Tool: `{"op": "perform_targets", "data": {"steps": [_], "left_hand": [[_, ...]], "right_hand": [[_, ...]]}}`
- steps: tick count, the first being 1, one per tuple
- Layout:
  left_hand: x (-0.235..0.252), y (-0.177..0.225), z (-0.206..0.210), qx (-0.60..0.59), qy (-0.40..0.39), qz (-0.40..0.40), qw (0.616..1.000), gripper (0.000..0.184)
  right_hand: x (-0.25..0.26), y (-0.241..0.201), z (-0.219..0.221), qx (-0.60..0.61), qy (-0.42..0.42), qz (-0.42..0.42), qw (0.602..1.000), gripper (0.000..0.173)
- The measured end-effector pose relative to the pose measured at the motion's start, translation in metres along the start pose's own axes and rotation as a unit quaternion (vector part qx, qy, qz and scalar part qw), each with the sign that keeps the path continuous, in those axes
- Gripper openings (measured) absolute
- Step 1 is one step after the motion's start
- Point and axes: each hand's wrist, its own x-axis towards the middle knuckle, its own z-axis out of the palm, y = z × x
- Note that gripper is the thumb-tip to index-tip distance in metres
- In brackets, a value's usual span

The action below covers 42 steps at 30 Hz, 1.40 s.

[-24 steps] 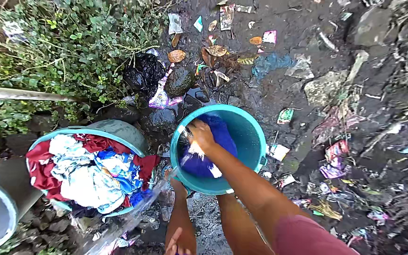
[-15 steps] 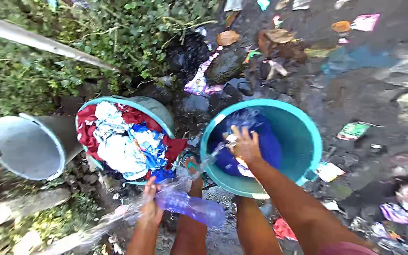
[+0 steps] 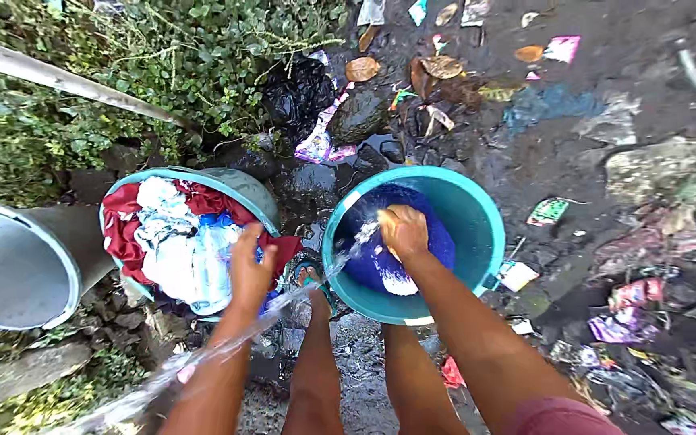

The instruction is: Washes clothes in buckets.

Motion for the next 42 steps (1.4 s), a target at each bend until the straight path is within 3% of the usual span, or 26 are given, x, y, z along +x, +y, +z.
{"op": "perform_targets", "data": {"steps": [2, 4, 8, 10, 12, 13, 14, 15, 16, 17, 18, 20, 23, 25, 27, 31, 36, 40, 42], "left_hand": [[-0.018, 0.046, 0.043, -0.150, -0.083, 0.022, 0.985, 0.032], [-0.024, 0.096, 0.072, -0.301, -0.153, -0.006, 0.941, 0.031], [0.002, 0.149, 0.104, -0.593, -0.073, -0.176, 0.782, 0.031], [0.023, 0.156, 0.109, -0.680, -0.034, -0.233, 0.695, 0.025], [0.039, 0.151, 0.119, -0.724, -0.013, -0.251, 0.642, 0.033], [0.044, 0.149, 0.126, -0.719, 0.002, -0.250, 0.648, 0.039], [0.044, 0.147, 0.130, -0.680, 0.010, -0.242, 0.692, 0.043], [0.038, 0.143, 0.132, -0.604, 0.002, -0.227, 0.764, 0.046], [0.029, 0.140, 0.130, -0.510, -0.025, -0.202, 0.835, 0.047], [0.023, 0.137, 0.129, -0.430, -0.057, -0.174, 0.884, 0.041], [0.017, 0.135, 0.130, -0.351, -0.084, -0.147, 0.921, 0.038], [-0.001, 0.131, 0.142, -0.194, -0.142, -0.102, 0.965, 0.052], [-0.041, 0.110, 0.197, -0.033, -0.216, -0.028, 0.976, 0.084], [-0.056, 0.100, 0.224, 0.048, -0.277, 0.025, 0.959, 0.107], [-0.048, 0.099, 0.242, 0.116, -0.294, 0.038, 0.948, 0.113], [0.007, 0.094, 0.263, 0.177, -0.294, -0.010, 0.939, 0.094], [0.049, 0.077, 0.277, 0.223, -0.350, -0.036, 0.909, 0.076], [0.061, 0.066, 0.277, 0.193, -0.344, -0.045, 0.918, 0.070], [0.064, 0.064, 0.273, 0.173, -0.322, -0.052, 0.929, 0.063]], "right_hand": [[-0.015, 0.007, -0.006, 0.010, -0.024, 0.026, 0.999, 0.040], [-0.021, 0.007, -0.024, 0.060, -0.068, 0.069, 0.994, 0.041], [-0.017, -0.035, -0.070, 0.188, -0.087, 0.108, 0.972, 0.038], [-0.013, -0.053, -0.080, 0.253, -0.065, 0.116, 0.958, 0.036], [-0.006, -0.066, -0.079, 0.356, -0.068, 0.156, 0.919, 0.035], [-0.002, -0.068, -0.074, 0.414, -0.070, 0.185, 0.889, 0.036], [0.001, -0.068, -0.072, 0.463, -0.070, 0.202, 0.860, 0.036], [0.002, -0.067, -0.070, 0.488, -0.066, 0.200, 0.847, 0.037], [0.003, -0.064, -0.070, 0.477, -0.065, 0.184, 0.857, 0.038], [0.004, -0.061, -0.072, 0.428, -0.064, 0.161, 0.887, 0.038], [0.004, -0.059, -0.075, 0.349, -0.068, 0.131, 0.925, 0.037], [-0.004, -0.051, -0.074, 0.177, -0.111, 0.063, 0.976, 0.037], [-0.021, -0.015, -0.041, -0.009, -0.162, -0.034, 0.986, 0.046], [-0.023, 0.013, -0.021, -0.039, -0.147, -0.051, 0.987, 0.050], [-0.015, 0.028, -0.010, -0.036, -0.137, -0.035, 0.989, 0.049], [0.018, 0.023, 0.007, -0.041, -0.141, -0.010, 0.989, 0.045], [0.040, 0.013, 0.030, -0.010, -0.139, -0.013, 0.990, 0.042], [0.060, 0.004, 0.050, -0.018, -0.063, -0.008, 0.998, 0.041], [0.075, -0.007, 0.048, -0.013, -0.046, 0.033, 0.998, 0.044]]}}
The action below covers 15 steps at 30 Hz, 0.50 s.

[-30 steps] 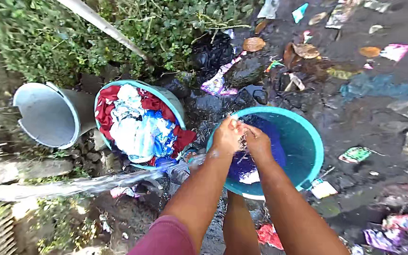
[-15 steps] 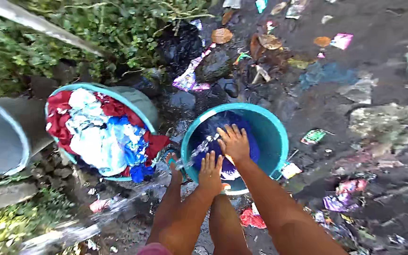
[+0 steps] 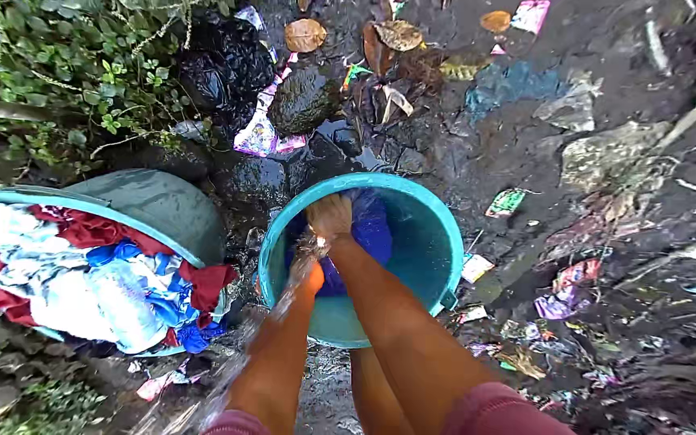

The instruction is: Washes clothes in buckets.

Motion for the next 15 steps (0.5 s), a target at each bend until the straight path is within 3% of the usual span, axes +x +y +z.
{"op": "perform_targets", "data": {"steps": [2, 6, 10, 13, 15], "left_hand": [[0.000, 0.000, -0.004, 0.002, -0.013, -0.005, 1.000, 0.064], [0.001, -0.001, -0.002, 0.011, -0.024, -0.014, 1.000, 0.066], [0.003, -0.005, 0.006, 0.016, -0.005, 0.014, 1.000, 0.082], [-0.006, -0.009, 0.000, -0.017, 0.014, 0.059, 0.998, 0.101], [-0.010, -0.008, -0.008, -0.104, 0.058, 0.099, 0.988, 0.113]], "right_hand": [[0.002, -0.010, -0.016, 0.016, -0.024, 0.028, 0.999, 0.041], [-0.045, 0.004, -0.033, 0.084, -0.051, -0.019, 0.995, 0.036], [-0.109, 0.037, -0.004, 0.013, 0.058, -0.028, 0.998, 0.042], [-0.097, 0.054, 0.016, 0.002, 0.118, -0.019, 0.993, 0.048], [-0.077, 0.066, 0.009, 0.031, 0.054, -0.001, 0.998, 0.047]]}}
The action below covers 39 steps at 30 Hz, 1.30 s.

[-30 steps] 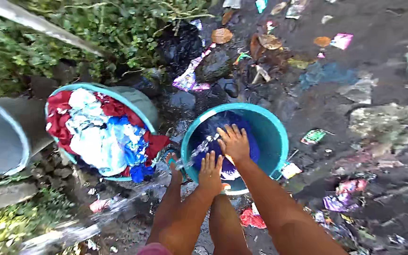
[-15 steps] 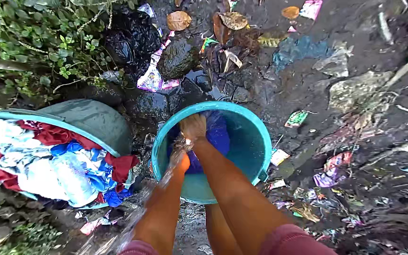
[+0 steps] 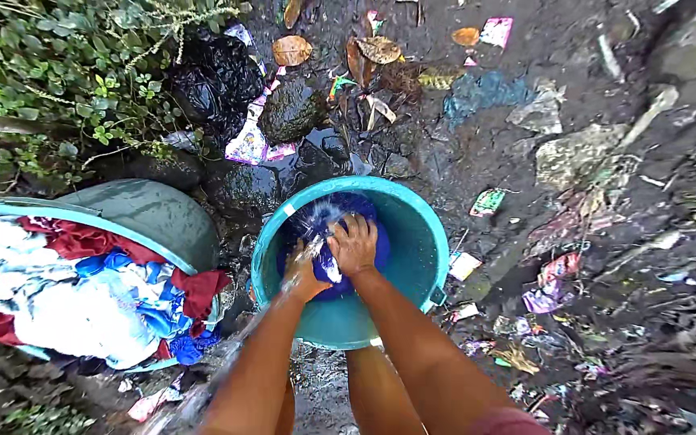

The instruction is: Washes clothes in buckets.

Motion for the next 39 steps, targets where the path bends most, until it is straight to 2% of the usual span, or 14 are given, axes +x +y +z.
{"op": "perform_targets", "data": {"steps": [2, 4, 7, 11, 14, 15, 18, 20, 23, 27, 30, 34, 37, 39], "left_hand": [[-0.008, 0.008, 0.005, -0.061, 0.084, 0.029, 0.994, 0.116], [-0.008, 0.021, 0.013, -0.041, 0.113, 0.024, 0.992, 0.127], [0.011, 0.032, 0.013, 0.048, 0.060, -0.005, 0.997, 0.137], [0.030, 0.008, -0.011, 0.039, 0.002, 0.000, 0.999, 0.132], [0.040, -0.005, -0.025, 0.093, -0.038, 0.002, 0.995, 0.125], [0.043, -0.003, -0.024, 0.093, -0.043, -0.025, 0.994, 0.131], [0.046, 0.011, -0.006, 0.080, -0.013, -0.076, 0.994, 0.138], [0.040, 0.026, 0.008, 0.090, 0.008, -0.109, 0.990, 0.128], [0.030, 0.035, 0.012, 0.040, 0.040, -0.089, 0.994, 0.141], [-0.001, 0.031, 0.004, 0.084, 0.041, -0.081, 0.992, 0.119], [-0.046, 0.058, 0.017, 0.094, 0.067, -0.058, 0.992, 0.099], [-0.085, 0.059, 0.026, -0.016, 0.018, 0.024, 0.999, 0.111], [-0.056, 0.037, 0.030, 0.013, 0.057, 0.009, 0.998, 0.125], [-0.023, 0.034, 0.034, 0.052, 0.030, -0.046, 0.997, 0.134]], "right_hand": [[0.013, 0.016, -0.004, 0.015, -0.024, -0.005, 1.000, 0.044], [0.021, 0.027, -0.012, 0.026, -0.014, -0.030, 0.999, 0.043], [0.018, 0.031, -0.036, 0.083, -0.016, -0.018, 0.996, 0.041], [-0.022, 0.017, -0.058, 0.113, 0.051, 0.121, 0.985, 0.048], [-0.042, -0.012, -0.033, 0.179, 0.084, 0.206, 0.958, 0.059], [-0.041, -0.018, -0.014, 0.193, 0.108, 0.224, 0.949, 0.061], [-0.019, 0.012, 0.021, 0.181, 0.105, 0.246, 0.946, 0.057], [-0.009, 0.039, 0.017, 0.184, 0.055, 0.243, 0.951, 0.054], [-0.014, 0.055, -0.008, 0.197, 0.020, 0.219, 0.956, 0.055], [-0.045, 0.008, -0.074, 0.202, 0.070, 0.222, 0.951, 0.054], [-0.069, -0.043, -0.098, 0.310, 0.076, 0.267, 0.909, 0.064], [-0.056, -0.041, -0.058, 0.361, 0.052, 0.346, 0.865, 0.072], [-0.039, -0.016, -0.020, 0.326, 0.085, 0.357, 0.872, 0.070], [-0.035, -0.002, -0.005, 0.305, 0.093, 0.354, 0.879, 0.067]]}}
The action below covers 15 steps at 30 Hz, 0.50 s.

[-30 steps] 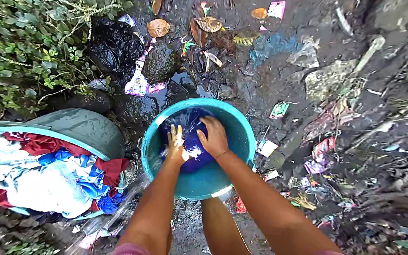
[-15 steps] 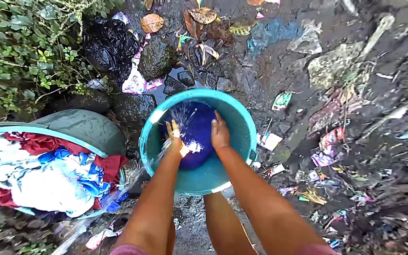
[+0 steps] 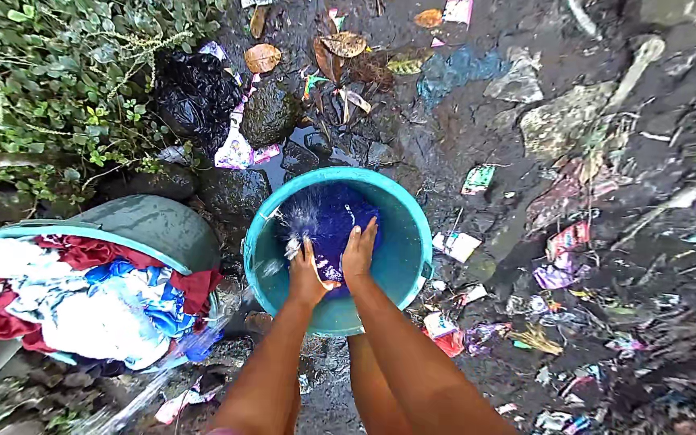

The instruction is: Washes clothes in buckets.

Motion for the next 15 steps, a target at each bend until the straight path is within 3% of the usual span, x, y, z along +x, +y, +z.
{"op": "perform_targets", "data": {"steps": [5, 8, 11, 12, 13, 14, 15], "left_hand": [[0.051, 0.010, 0.006, 0.052, -0.073, -0.059, 0.994, 0.123], [0.068, 0.016, -0.004, 0.102, -0.120, -0.077, 0.985, 0.101], [0.065, 0.011, -0.009, 0.106, -0.149, -0.075, 0.980, 0.110], [0.067, 0.010, -0.013, 0.079, -0.145, -0.062, 0.984, 0.115], [0.064, 0.007, -0.017, 0.022, -0.138, -0.054, 0.989, 0.107], [0.056, 0.002, -0.021, -0.106, -0.142, -0.071, 0.982, 0.086], [0.046, 0.000, -0.025, -0.291, -0.128, -0.118, 0.941, 0.049]], "right_hand": [[0.024, 0.017, 0.017, -0.028, 0.008, -0.023, 0.999, 0.062], [0.037, 0.023, 0.028, -0.055, -0.004, -0.018, 0.998, 0.060], [0.032, 0.025, 0.022, -0.059, -0.021, -0.028, 0.998, 0.063], [0.035, 0.019, 0.015, -0.053, -0.022, -0.039, 0.998, 0.064], [0.032, 0.014, 0.005, -0.057, -0.029, -0.045, 0.997, 0.066], [0.025, 0.007, -0.006, -0.072, -0.043, -0.047, 0.995, 0.068], [0.016, -0.001, -0.018, -0.092, -0.059, -0.043, 0.993, 0.071]]}}
